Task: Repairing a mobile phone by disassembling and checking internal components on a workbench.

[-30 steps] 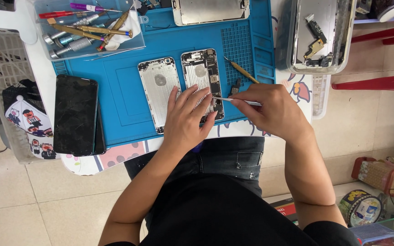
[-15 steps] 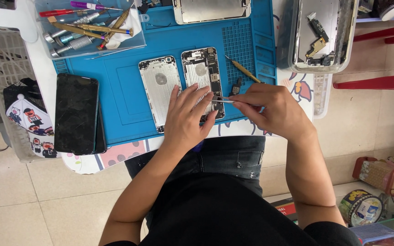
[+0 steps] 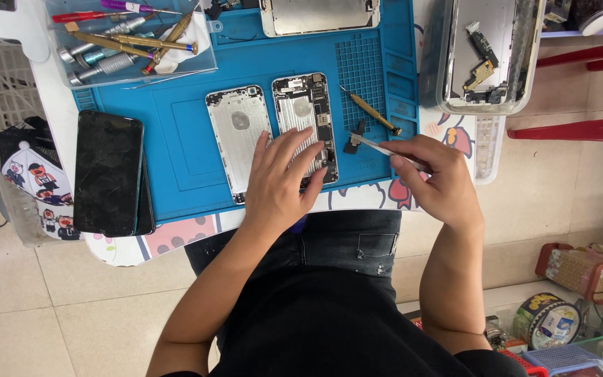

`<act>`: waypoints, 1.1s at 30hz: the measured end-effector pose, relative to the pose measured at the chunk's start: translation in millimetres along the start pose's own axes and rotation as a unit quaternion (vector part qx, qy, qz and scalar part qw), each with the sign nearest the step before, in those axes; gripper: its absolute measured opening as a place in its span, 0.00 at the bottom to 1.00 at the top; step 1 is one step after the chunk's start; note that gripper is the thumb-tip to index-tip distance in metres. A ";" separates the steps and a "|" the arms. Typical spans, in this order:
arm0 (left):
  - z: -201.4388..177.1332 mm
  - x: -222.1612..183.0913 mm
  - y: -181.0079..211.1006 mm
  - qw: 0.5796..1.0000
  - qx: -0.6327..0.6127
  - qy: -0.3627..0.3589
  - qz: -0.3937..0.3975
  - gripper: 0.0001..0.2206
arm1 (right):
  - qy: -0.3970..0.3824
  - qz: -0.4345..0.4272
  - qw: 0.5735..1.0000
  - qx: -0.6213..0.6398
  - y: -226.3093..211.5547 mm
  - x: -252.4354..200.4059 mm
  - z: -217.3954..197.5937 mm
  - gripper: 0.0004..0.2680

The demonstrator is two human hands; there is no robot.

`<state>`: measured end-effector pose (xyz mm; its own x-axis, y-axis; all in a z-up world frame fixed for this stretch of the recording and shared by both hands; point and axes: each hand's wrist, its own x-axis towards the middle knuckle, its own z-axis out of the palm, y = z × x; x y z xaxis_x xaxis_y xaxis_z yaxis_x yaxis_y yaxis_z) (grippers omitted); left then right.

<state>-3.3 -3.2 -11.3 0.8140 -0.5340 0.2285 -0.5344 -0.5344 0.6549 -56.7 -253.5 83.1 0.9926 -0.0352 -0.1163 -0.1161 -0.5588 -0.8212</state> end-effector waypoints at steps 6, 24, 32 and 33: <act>-15.1 2.7 16.0 0.998 0.061 0.026 -0.009 0.12 | 0.084 -0.021 0.996 0.016 15.4 -10.5 24.1 0.10; -26.9 -2.6 0.0 0.998 0.007 0.048 0.040 0.10 | 0.150 -0.050 0.987 0.015 26.9 -22.7 36.9 0.06; -24.9 -1.1 1.9 0.998 0.016 0.052 0.036 0.10 | 0.270 -0.085 0.959 -0.033 51.7 -36.8 59.1 0.11; -24.1 -1.6 1.7 0.998 0.020 0.053 0.035 0.09 | 0.291 -0.081 0.953 -0.031 53.8 -37.9 60.9 0.13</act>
<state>0.0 12.5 6.8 0.7932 -0.4997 0.3480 -0.5969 -0.5249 0.6068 -102.8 -231.8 9.3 0.8509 -0.3876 0.3545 0.0256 -0.6434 -0.7651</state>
